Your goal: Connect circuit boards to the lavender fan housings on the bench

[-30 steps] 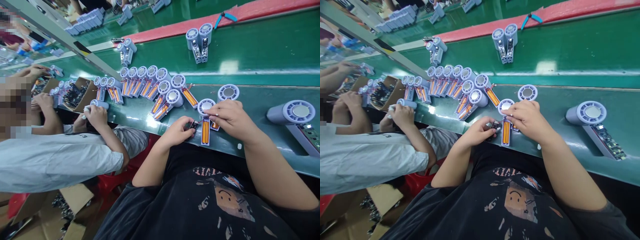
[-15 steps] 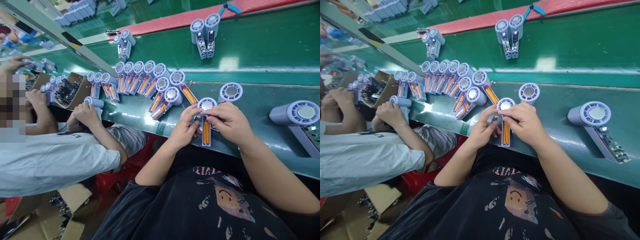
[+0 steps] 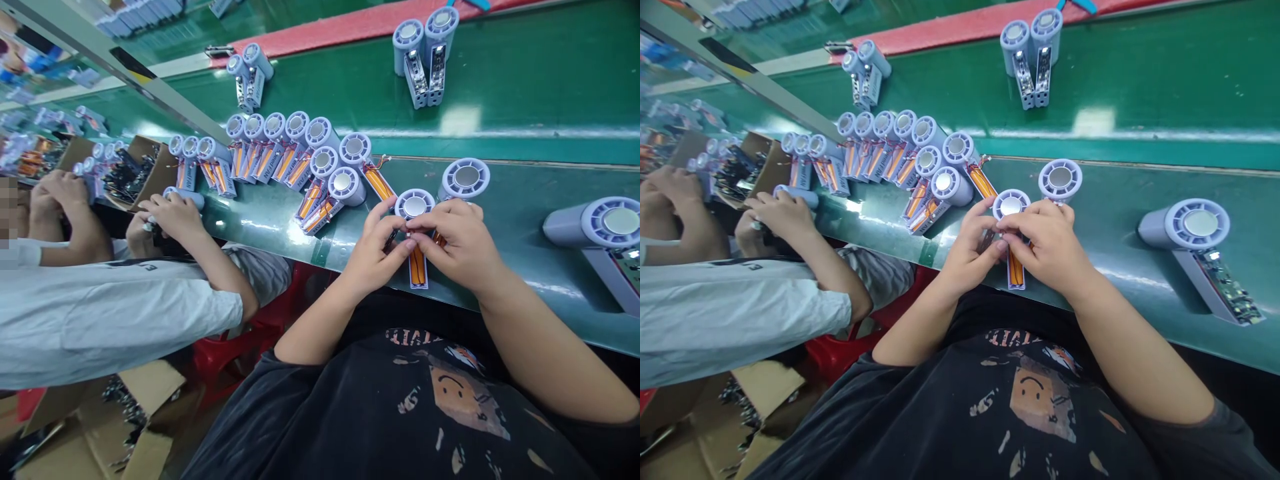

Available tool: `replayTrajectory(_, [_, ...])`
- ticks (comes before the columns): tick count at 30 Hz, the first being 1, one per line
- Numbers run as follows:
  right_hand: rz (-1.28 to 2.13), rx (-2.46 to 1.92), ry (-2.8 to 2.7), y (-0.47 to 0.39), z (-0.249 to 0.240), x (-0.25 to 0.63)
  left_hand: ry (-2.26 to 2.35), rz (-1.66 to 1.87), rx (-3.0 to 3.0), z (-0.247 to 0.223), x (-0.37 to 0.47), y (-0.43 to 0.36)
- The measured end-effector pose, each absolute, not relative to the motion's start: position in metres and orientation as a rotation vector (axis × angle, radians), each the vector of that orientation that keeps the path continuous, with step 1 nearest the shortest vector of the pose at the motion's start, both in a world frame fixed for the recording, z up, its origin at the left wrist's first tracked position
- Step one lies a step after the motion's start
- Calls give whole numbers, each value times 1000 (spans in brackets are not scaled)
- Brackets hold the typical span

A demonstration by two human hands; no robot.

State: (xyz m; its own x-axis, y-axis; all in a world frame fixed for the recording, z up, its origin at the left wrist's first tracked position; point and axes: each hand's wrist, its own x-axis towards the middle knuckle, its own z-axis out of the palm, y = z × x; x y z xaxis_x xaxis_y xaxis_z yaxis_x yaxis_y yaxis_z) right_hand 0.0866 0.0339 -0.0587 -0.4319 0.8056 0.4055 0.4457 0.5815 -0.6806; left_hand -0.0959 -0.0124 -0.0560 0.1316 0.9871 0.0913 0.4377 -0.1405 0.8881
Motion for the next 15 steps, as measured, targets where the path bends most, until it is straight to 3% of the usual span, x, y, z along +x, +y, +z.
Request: replayTrajectory(15, [350, -1081, -2062, 32, -61, 83, 1289, 1145, 1366, -63, -89, -13])
